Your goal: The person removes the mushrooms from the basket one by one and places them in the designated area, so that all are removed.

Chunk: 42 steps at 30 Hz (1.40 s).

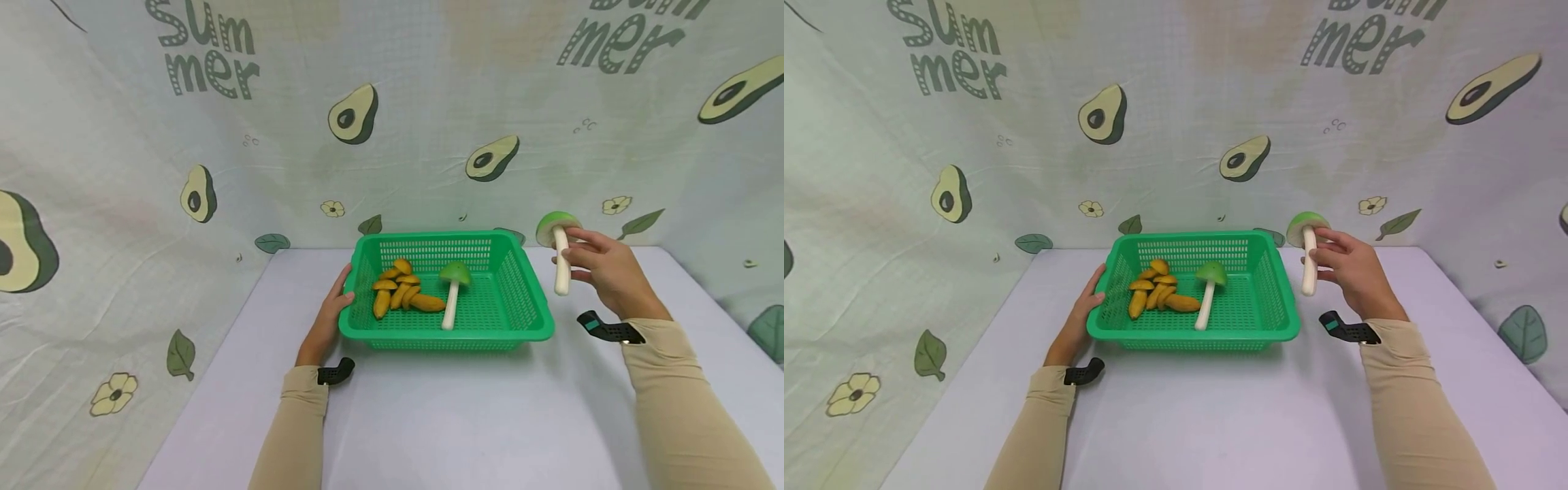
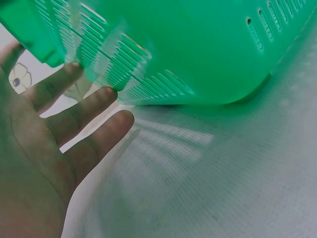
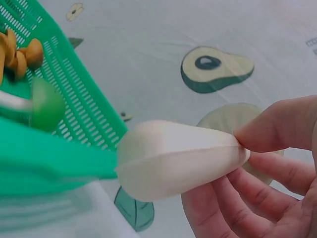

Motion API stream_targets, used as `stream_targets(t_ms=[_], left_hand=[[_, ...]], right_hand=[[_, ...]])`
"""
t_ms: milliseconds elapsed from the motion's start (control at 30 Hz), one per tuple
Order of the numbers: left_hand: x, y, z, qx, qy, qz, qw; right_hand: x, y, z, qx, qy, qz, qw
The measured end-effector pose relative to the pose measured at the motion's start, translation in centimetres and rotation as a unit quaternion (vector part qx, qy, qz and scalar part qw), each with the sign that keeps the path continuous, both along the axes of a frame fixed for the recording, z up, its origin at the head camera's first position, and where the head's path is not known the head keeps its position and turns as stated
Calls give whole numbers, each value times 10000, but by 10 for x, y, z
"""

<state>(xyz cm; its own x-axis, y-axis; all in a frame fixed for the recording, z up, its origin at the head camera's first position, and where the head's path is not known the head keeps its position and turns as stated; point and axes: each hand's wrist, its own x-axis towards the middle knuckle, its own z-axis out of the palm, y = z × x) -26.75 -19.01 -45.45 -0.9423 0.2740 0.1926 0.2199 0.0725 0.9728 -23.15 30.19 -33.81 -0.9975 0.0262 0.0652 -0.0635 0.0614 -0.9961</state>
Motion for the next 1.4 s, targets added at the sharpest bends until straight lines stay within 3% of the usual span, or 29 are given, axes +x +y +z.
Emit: stream_targets(t_ms=[400, 700, 1400], left_hand=[[0, -2, 2, 101, -41, -50, 9999], [3, 1, 0, 52, -4, -30, 10000], [7, 7, -6, 447, 8, -90, 9990]], right_hand=[[-3, 25, -26, -84, -144, -7, 9999], [-8, 40, -45, 542, -428, -32, 9976], [-35, 56, -90, 1170, -781, -160, 9899]])
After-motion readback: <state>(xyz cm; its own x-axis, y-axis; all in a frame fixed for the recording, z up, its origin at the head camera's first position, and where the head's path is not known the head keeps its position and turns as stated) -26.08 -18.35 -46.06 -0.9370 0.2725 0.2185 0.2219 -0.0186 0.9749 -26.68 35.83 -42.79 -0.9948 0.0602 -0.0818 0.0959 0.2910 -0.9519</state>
